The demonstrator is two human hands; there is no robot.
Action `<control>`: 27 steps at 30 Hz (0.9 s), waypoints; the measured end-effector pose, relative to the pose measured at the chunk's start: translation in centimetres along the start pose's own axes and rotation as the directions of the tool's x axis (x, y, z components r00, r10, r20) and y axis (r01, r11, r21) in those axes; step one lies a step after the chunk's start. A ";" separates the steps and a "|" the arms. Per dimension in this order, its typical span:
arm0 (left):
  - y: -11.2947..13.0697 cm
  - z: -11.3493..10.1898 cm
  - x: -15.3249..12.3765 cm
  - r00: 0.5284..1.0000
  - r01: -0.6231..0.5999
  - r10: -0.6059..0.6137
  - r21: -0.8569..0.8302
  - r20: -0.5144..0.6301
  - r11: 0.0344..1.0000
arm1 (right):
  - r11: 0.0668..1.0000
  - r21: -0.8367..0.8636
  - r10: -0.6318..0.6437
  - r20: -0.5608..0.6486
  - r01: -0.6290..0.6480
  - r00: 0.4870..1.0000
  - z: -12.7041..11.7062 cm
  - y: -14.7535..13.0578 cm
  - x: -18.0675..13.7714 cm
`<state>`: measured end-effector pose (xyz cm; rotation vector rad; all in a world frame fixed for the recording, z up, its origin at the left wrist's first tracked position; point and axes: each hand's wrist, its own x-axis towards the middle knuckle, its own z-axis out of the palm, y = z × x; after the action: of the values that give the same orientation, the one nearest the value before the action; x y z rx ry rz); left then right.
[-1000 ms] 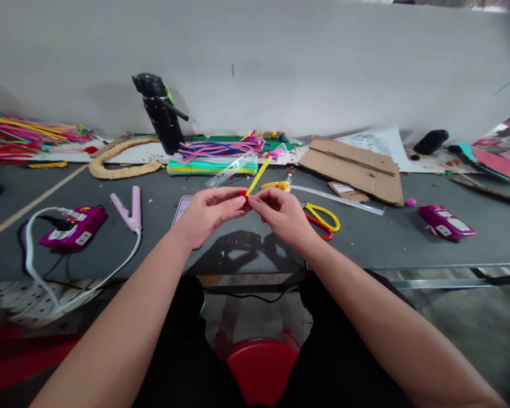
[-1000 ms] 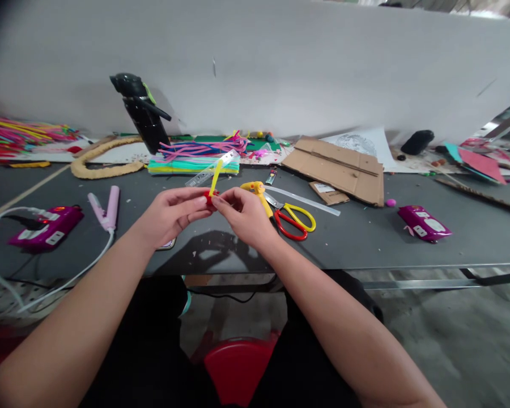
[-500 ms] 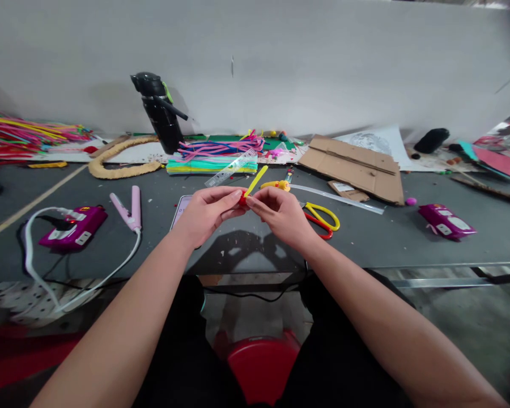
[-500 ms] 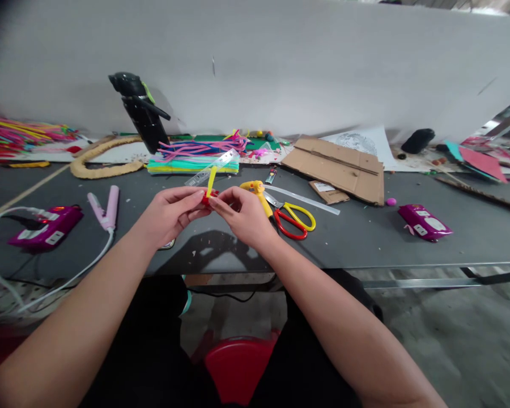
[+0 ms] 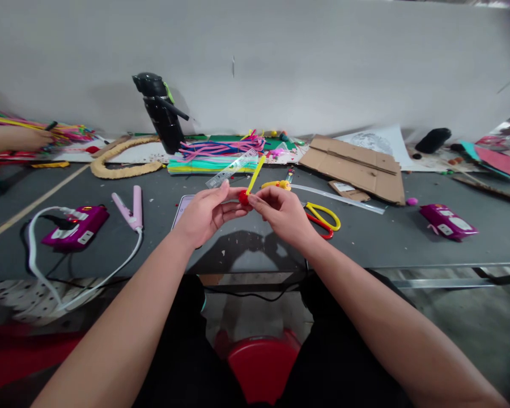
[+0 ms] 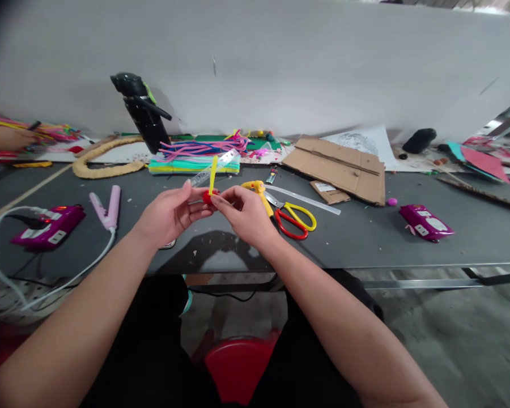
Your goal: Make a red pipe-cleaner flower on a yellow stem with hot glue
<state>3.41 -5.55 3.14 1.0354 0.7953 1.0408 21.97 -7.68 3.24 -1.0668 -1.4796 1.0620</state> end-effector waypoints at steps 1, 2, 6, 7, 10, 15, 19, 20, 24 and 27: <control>0.0 0.0 0.0 1.000 0.005 -0.005 -0.002 0.002 1.000 | 1.000 -0.005 -0.002 -0.001 0.002 1.000 0.0 0.0 0.0; 0.0 -0.1 0.0 1.000 0.005 -0.005 -0.002 0.004 1.000 | 1.000 -0.010 -0.004 -0.002 0.004 1.000 0.0 0.0 0.0; -0.1 -0.2 -0.1 1.000 -0.012 0.012 -0.003 -0.005 1.000 | 0.999 -0.036 0.000 -0.006 0.000 1.000 0.0 0.0 -0.1; -0.1 -0.2 -0.1 1.000 -0.012 0.012 -0.007 -0.010 1.000 | 0.999 -0.039 0.000 -0.008 0.000 1.000 0.1 0.0 -0.1; 0.0 -0.2 -0.2 1.000 0.003 -0.003 -0.014 0.012 1.000 | 0.999 -0.042 -0.005 -0.015 0.004 1.000 0.0 0.1 -0.1; 0.0 0.0 -0.6 0.995 -0.007 0.002 0.055 0.096 0.998 | 1.000 -0.030 0.004 -0.019 -0.005 1.000 -0.1 0.2 0.1; -0.4 0.1 -0.7 0.993 -0.062 0.045 0.143 0.113 0.988 | 1.000 -0.029 0.009 -0.017 -0.009 1.000 -0.1 0.2 0.0; -0.5 0.1 -0.7 0.993 -0.070 0.054 0.159 0.103 0.985 | 0.999 -0.042 0.008 -0.020 -0.009 1.000 -0.1 0.2 0.0; -0.8 -0.1 -0.5 0.996 -0.080 0.072 0.218 0.047 0.973 | 0.990 -0.143 -0.014 -0.015 0.012 1.000 -0.6 0.3 -0.2; -0.7 -0.4 -0.3 0.996 -0.093 0.087 0.300 0.034 0.949 | 0.949 -0.311 -0.019 0.087 0.045 0.996 -2.1 0.6 -0.5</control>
<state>3.16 -5.80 2.38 1.3509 0.9158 1.0034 24.17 -7.85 2.86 -1.2246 -1.7689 0.8750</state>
